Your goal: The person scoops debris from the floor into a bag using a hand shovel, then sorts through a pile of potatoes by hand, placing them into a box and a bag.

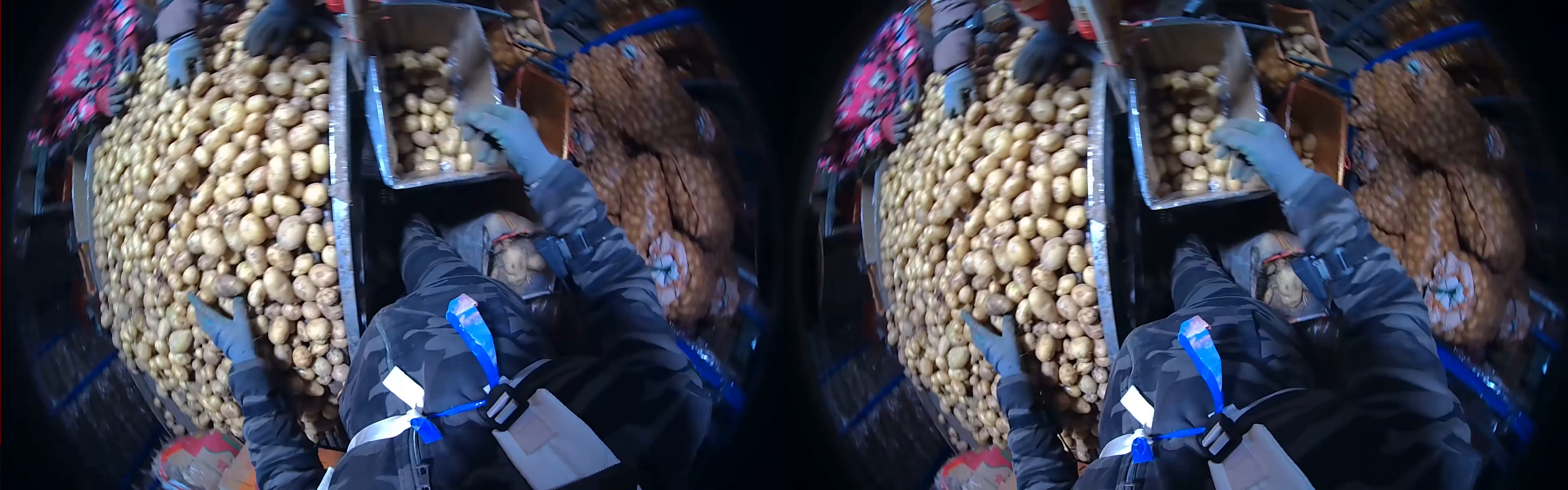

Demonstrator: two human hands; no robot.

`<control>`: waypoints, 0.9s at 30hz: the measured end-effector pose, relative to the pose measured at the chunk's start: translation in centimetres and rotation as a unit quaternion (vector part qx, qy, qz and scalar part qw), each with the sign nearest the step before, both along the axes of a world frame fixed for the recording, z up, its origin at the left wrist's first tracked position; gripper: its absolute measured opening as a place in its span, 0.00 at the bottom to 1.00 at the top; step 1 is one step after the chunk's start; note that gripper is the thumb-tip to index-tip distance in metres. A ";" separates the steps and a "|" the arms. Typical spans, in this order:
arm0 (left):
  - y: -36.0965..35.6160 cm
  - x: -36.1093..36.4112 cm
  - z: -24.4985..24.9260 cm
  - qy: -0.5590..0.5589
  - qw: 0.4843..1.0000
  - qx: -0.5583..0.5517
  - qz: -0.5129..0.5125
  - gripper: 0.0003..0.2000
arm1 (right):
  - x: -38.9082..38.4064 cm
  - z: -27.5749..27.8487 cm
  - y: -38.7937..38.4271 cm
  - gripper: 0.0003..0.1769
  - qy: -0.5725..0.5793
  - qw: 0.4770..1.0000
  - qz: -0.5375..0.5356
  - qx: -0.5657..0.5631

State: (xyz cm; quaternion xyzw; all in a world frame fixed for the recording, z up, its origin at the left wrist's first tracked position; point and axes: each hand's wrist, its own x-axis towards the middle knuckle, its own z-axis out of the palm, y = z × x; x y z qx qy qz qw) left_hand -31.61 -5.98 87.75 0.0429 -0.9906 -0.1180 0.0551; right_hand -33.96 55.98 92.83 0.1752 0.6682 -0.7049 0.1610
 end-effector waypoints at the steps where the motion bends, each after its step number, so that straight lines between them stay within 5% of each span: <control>1: -0.2 -0.1 -0.2 0.001 1.000 -0.007 -0.011 0.53 | 3.3 -1.1 2.2 0.16 -0.029 0.998 -0.044 0.028; 10: -0.7 -0.2 -0.6 -0.006 1.000 -0.027 -0.009 0.53 | 34.2 -14.7 7.7 0.14 -0.358 0.874 -0.282 0.167; 13: -0.1 -0.1 0.0 -0.008 1.000 -0.019 -0.013 0.53 | 40.9 -19.7 8.0 0.14 -0.262 0.869 -0.275 0.317; 22: 0.6 -0.1 0.6 -0.039 0.999 -0.019 0.022 0.53 | 40.9 -23.4 7.3 0.29 -0.314 0.819 0.009 0.480; 25: 0.7 0.0 0.6 -0.027 0.999 -0.025 0.008 0.54 | 40.8 -26.4 7.7 0.29 -0.371 0.764 0.074 0.523; 27: -0.3 -0.2 -0.1 -0.018 0.999 -0.041 -0.001 0.54 | 39.8 -25.7 7.5 0.26 -0.383 0.770 0.057 0.506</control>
